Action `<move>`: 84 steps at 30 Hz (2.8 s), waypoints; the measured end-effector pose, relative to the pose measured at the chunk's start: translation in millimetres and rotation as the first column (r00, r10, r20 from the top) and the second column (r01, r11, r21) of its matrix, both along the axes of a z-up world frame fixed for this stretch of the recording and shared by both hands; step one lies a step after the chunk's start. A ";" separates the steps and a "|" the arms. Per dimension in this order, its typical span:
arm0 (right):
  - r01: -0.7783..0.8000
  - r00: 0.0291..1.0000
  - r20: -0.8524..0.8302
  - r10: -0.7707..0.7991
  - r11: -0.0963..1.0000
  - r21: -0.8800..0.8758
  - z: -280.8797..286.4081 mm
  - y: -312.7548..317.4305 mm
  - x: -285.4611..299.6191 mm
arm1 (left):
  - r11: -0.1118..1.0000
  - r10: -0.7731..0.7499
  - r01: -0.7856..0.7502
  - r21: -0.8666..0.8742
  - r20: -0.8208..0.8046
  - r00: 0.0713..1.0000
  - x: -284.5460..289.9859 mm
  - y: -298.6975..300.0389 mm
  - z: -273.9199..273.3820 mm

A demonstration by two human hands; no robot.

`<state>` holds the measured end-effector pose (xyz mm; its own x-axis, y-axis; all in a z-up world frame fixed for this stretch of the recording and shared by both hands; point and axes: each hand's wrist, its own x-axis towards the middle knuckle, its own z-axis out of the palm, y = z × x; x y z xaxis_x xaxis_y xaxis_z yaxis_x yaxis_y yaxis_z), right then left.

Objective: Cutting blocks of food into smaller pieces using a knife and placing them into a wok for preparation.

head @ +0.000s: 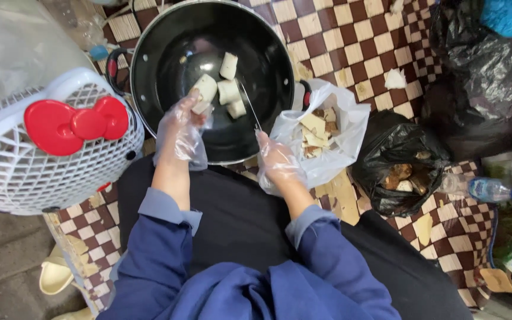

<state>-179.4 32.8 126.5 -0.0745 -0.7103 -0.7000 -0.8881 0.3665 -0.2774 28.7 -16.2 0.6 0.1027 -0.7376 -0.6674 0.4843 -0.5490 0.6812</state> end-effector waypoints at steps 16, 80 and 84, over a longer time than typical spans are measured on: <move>-0.103 0.987 -0.143 0.079 0.981 -0.166 11.2 -10.9 -18.0 | 0.874 -0.273 0.463 0.145 0.936 0.223 -68.2 -14.6 -10.9; -0.060 0.996 0.058 0.066 0.993 -0.100 41.6 16.0 54.9 | 0.788 0.278 -0.180 -0.589 0.078 0.957 11.0 13.8 -13.9; -0.042 0.997 0.063 0.048 0.994 -0.097 46.8 19.6 45.8 | 0.716 0.325 -0.190 -0.671 0.079 0.943 3.5 14.7 -9.5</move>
